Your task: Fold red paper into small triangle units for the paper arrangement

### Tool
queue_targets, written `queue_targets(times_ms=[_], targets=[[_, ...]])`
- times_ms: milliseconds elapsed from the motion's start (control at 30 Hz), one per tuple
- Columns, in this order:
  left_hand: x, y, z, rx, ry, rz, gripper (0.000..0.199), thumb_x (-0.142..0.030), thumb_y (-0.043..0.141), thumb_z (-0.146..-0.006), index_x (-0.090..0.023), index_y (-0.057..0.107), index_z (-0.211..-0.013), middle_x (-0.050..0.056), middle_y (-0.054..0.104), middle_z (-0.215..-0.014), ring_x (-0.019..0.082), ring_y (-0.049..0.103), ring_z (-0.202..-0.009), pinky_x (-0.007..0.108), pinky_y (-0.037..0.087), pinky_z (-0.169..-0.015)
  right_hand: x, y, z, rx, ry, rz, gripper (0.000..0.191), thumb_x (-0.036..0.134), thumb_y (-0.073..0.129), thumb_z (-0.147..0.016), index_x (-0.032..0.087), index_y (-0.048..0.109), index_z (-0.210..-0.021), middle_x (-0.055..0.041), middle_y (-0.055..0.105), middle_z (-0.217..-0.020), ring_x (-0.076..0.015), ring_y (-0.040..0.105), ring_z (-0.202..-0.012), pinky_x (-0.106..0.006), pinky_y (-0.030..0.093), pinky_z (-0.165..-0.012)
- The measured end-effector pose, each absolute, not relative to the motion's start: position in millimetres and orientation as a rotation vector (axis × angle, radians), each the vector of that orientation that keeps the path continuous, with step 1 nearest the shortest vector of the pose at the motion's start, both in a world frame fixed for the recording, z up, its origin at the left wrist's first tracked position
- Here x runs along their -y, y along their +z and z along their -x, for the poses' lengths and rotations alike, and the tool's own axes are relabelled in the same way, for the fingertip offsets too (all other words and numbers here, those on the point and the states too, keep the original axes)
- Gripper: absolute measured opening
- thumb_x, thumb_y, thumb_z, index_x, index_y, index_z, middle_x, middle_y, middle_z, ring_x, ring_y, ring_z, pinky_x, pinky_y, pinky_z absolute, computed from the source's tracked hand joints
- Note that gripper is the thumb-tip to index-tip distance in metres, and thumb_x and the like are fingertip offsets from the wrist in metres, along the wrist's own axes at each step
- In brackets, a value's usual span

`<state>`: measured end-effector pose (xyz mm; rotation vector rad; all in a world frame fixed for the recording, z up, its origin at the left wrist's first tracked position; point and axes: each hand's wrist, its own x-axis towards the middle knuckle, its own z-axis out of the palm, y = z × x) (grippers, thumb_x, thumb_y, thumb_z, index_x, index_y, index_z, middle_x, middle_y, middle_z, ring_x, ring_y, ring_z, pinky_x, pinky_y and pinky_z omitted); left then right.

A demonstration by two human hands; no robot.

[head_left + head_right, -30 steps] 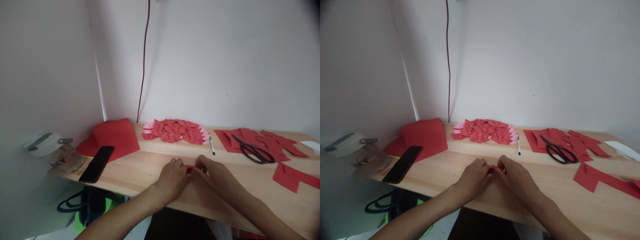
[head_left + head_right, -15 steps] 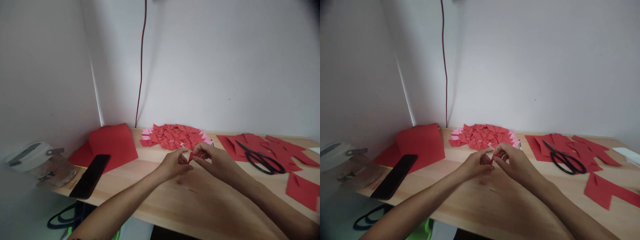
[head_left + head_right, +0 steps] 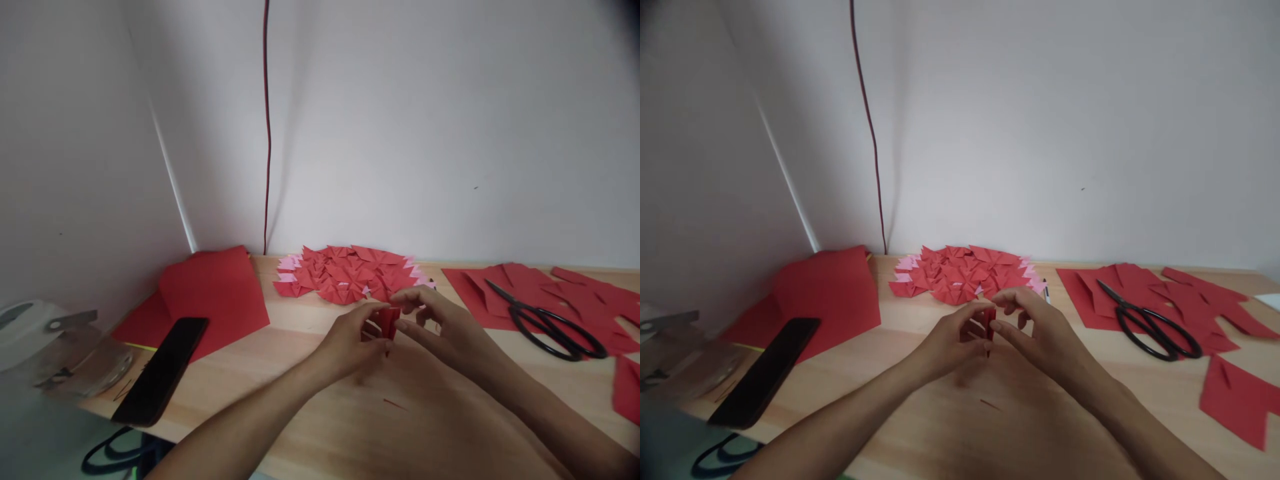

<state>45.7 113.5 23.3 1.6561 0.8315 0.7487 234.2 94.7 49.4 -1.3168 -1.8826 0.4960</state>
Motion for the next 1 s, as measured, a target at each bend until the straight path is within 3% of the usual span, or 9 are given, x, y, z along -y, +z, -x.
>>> queue_targets(times_ms=[200,333,433,633,800,1000], targets=[[-115,22,-42,-0.812,0.789,-1.553,0.059,-0.014,0.062,-0.075,-0.021,0.047,-0.132,0.011,0.06,-0.112,0.018,0.063,-0.09,0.032,0.052,-0.075,-92,38,-239,1.882,0.523,1.305,0.026,0.034,0.049,-0.088,0.021,0.055,-0.109,-0.0105,0.065,-0.104,-0.017,0.062,-0.073,-0.033,0.053,-0.066],[-115,21,-41,-0.667,0.823,-1.436,0.055,-0.018,0.062,-0.079,-0.019,0.046,-0.131,0.012,0.06,-0.115,0.02,0.064,-0.094,0.031,0.05,-0.078,-93,33,-241,1.884,0.537,1.284,0.027,0.03,0.048,-0.088,0.022,0.05,-0.114,-0.0099,0.065,-0.107,-0.0197,0.063,-0.087,-0.033,0.052,-0.07],[-114,22,-41,-0.672,0.83,-1.389,0.055,-0.021,0.066,-0.075,-0.018,0.048,-0.128,0.012,0.06,-0.115,0.021,0.064,-0.095,0.032,0.05,-0.076,-92,34,-241,1.922,0.487,1.26,0.024,0.025,0.048,-0.088,0.023,0.051,-0.112,-0.0077,0.065,-0.107,-0.019,0.063,-0.087,-0.032,0.052,-0.07],[-113,29,-41,-0.697,0.9,-1.253,0.049,-0.016,0.062,-0.072,-0.015,0.05,-0.12,0.01,0.061,-0.108,0.02,0.061,-0.091,0.031,0.048,-0.075,-89,36,-241,2.037,0.281,1.227,0.015,0.018,0.047,-0.089,0.025,0.055,-0.1,-0.0034,0.065,-0.097,-0.0165,0.061,-0.083,-0.029,0.049,-0.067],[-115,25,-41,-0.757,0.989,-1.132,0.042,-0.008,0.057,-0.067,-0.017,0.055,-0.108,0.005,0.062,-0.103,0.017,0.058,-0.094,0.026,0.045,-0.079,-94,29,-240,2.126,0.004,1.133,0.021,0.013,0.048,-0.089,0.025,0.056,-0.104,-0.0075,0.06,-0.118,-0.0209,0.055,-0.109,-0.038,0.047,-0.087],[-117,20,-41,-0.777,1.03,-1.053,0.043,-0.009,0.064,-0.064,-0.017,0.051,-0.104,0.005,0.061,-0.095,0.015,0.059,-0.082,0.028,0.047,-0.072,-93,25,-233,2.209,-0.422,1.013,0.03,0.008,0.054,-0.085,0.02,0.059,-0.111,-0.011,0.06,-0.124,-0.0277,0.051,-0.118,-0.047,0.04,-0.095]])
